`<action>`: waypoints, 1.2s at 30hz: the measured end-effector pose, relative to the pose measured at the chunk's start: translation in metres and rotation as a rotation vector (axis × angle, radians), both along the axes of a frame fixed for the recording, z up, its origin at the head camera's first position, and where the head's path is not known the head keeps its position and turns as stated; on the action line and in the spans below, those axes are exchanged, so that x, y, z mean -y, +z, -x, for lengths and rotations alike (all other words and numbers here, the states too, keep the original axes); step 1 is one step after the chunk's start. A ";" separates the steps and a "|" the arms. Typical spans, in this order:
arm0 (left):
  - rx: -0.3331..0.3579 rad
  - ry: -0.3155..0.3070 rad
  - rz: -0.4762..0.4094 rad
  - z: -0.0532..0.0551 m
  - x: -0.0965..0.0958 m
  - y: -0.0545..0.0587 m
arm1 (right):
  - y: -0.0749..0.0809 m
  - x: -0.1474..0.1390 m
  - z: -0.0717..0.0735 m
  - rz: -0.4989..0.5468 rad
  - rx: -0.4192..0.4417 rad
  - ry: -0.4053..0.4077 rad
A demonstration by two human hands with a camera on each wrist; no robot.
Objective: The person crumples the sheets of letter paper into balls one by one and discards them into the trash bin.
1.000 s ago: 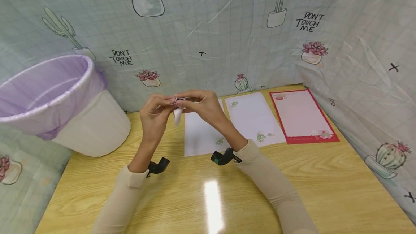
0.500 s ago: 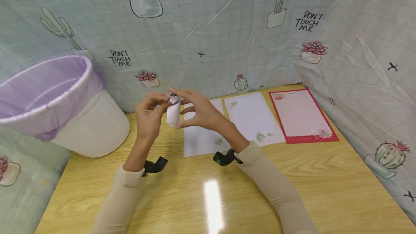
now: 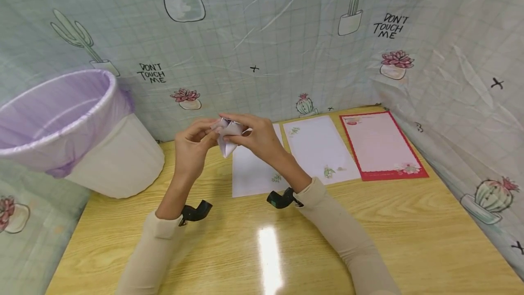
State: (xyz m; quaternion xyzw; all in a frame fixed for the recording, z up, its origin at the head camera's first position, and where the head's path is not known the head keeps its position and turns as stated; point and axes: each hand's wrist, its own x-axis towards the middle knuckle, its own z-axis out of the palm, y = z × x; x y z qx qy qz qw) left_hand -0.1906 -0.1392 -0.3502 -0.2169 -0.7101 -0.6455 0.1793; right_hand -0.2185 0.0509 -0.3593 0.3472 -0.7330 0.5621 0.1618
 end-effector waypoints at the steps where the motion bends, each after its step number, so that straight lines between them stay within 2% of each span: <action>1: -0.020 0.007 0.024 -0.001 0.000 0.000 | 0.000 -0.001 0.000 0.007 0.003 -0.004; 3: -0.064 0.008 0.069 -0.002 0.000 -0.001 | 0.000 -0.002 0.000 0.030 0.020 -0.011; 6: -0.148 -0.046 0.116 -0.004 -0.001 -0.004 | -0.001 -0.004 -0.001 0.068 0.047 -0.038; 9: -0.264 -0.089 0.175 -0.005 -0.003 -0.008 | -0.002 -0.004 -0.001 0.098 0.063 -0.059; 13: -0.427 -0.023 0.342 -0.004 -0.004 -0.012 | -0.003 -0.004 -0.001 0.122 0.102 -0.069; 16: -0.473 0.003 0.381 -0.003 -0.004 -0.013 | -0.002 -0.005 -0.001 0.125 0.159 -0.074; 19: -0.458 -0.025 0.294 -0.002 -0.007 -0.014 | 0.001 -0.006 -0.002 0.115 0.211 -0.060; 23: -0.429 -0.050 0.160 -0.003 -0.009 -0.014 | 0.007 -0.006 -0.005 0.073 0.268 0.004; 27: -0.416 -0.024 0.112 -0.004 -0.007 -0.015 | 0.016 -0.010 -0.008 -0.033 0.322 0.080; 31: -0.373 -0.006 0.087 -0.005 -0.004 -0.016 | 0.024 -0.018 -0.008 -0.118 0.378 0.234; 34: -0.329 -0.029 0.044 -0.005 -0.001 -0.018 | 0.026 -0.023 -0.007 -0.146 0.373 0.350; 36: -0.302 -0.057 0.008 -0.005 0.000 -0.018 | 0.026 -0.024 -0.006 -0.169 0.310 0.382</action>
